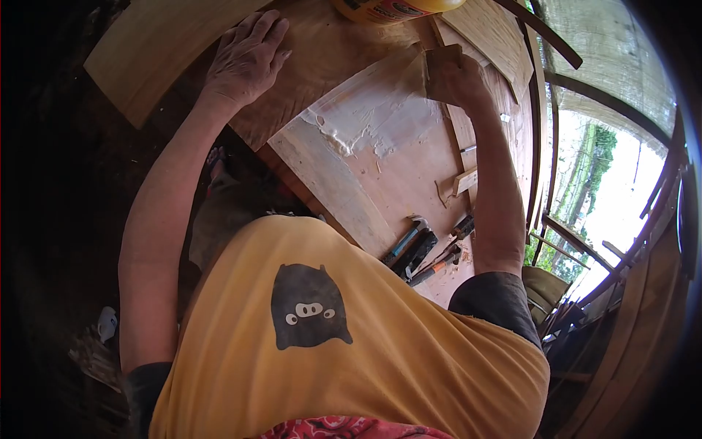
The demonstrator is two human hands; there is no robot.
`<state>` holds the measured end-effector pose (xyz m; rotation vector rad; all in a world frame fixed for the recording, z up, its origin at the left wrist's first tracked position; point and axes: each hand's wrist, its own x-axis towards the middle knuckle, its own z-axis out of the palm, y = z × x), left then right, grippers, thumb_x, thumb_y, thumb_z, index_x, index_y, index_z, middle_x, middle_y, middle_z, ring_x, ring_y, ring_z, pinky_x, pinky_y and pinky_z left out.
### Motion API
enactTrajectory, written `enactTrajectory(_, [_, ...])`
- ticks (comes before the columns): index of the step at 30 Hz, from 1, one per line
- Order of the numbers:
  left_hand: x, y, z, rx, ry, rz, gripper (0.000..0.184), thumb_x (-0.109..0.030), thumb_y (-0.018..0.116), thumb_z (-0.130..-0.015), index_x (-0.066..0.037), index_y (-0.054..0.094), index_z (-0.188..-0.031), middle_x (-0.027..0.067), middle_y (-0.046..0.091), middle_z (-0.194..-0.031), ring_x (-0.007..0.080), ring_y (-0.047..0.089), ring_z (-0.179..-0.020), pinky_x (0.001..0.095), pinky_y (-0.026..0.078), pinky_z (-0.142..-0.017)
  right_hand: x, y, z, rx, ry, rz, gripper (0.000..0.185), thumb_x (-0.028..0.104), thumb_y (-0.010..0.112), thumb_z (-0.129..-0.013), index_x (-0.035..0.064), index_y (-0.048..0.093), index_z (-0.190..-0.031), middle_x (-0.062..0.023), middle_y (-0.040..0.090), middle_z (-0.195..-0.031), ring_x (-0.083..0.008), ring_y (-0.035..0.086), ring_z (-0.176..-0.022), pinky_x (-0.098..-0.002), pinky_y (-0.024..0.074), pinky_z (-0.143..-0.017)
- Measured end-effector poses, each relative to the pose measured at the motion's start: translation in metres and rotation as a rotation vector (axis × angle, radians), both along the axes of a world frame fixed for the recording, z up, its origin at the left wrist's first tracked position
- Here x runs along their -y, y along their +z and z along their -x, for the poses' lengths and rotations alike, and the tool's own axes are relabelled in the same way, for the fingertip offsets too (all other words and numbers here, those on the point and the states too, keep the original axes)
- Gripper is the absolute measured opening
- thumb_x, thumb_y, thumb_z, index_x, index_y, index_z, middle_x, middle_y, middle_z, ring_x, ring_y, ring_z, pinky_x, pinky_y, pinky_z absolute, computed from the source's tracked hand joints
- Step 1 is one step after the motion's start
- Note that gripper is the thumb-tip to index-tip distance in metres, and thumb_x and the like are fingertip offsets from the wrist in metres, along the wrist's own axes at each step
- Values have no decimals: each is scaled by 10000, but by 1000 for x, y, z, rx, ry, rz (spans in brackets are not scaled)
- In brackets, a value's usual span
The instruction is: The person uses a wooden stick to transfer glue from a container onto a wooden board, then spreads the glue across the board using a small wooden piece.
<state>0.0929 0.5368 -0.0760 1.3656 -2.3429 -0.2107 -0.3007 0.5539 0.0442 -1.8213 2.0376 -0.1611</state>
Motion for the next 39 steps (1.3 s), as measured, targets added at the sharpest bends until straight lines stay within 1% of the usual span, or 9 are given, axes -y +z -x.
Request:
enactTrajectory(3, [-4,35,-1,57,-33,-179,552,-334,590,-971,-35,473,-1420,153,382,-1527,333,339,-1436,485,298,-1168,3,-1,-5,-346,325,129,193,187,619,-908,38,696,-1005,-219,685,-825,-331,691,-773,-420,533,-702])
enactTrajectory(6, [-4,31,0,75,-16,-161,557,-339,584,-972,-33,475,-1425,153,382,-1528,330,334,-1440,479,296,-1173,12,9,-18,-306,130,31,248,207,612,-894,24,701,-1035,-233,705,-912,-362,692,-856,-438,541,-769])
enactTrajectory(15, [-6,27,-1,54,-11,-140,546,-339,589,-968,-35,492,-1411,150,399,-1504,325,337,-1433,478,301,-1169,7,33,6,-148,-9,-12,356,232,587,-937,-1,670,-1192,-158,740,-1059,-252,691,-977,-394,523,-890])
enactTrajectory(20, [-7,32,1,41,-27,-135,515,-325,598,-961,-26,518,-1374,154,426,-1474,331,358,-1414,483,312,-1156,24,-40,81,76,146,-171,211,174,619,-937,54,662,-1105,18,655,-943,-85,586,-881,-311,509,-784])
enactTrajectory(22, [-6,30,0,24,-25,-119,508,-319,604,-956,-21,525,-1361,155,433,-1463,332,366,-1406,482,317,-1150,-16,-16,8,2,103,-209,140,172,633,-940,71,652,-1037,56,603,-902,-57,546,-840,-287,496,-749])
enactTrajectory(24, [-7,27,-1,-3,-23,-100,504,-314,614,-949,-18,528,-1348,156,439,-1450,332,374,-1396,481,324,-1142,-56,-3,-39,-116,282,14,247,254,646,-963,39,547,-891,-47,517,-777,-163,533,-749,-370,465,-677])
enactTrajectory(26, [-7,29,-2,-6,-30,-100,514,-319,614,-947,-15,527,-1352,156,441,-1446,334,377,-1393,481,325,-1139,-103,12,-76,34,251,-28,177,115,606,-888,0,483,-943,-216,493,-859,-377,525,-774,-478,416,-701])
enactTrajectory(29, [-7,26,-1,5,-32,-85,523,-327,614,-947,-14,525,-1356,156,444,-1443,335,382,-1390,482,328,-1134,-147,48,-141,119,195,-290,220,112,603,-798,-26,499,-934,-246,564,-993,-463,588,-926,-495,478,-806])
enactTrajectory(39, [-8,24,1,10,-25,-91,528,-334,601,-954,-28,513,-1376,164,444,-1447,342,385,-1389,493,329,-1135,-149,46,-52,-40,200,-132,271,173,589,-867,-6,500,-1050,-252,554,-1052,-472,553,-994,-519,458,-842])
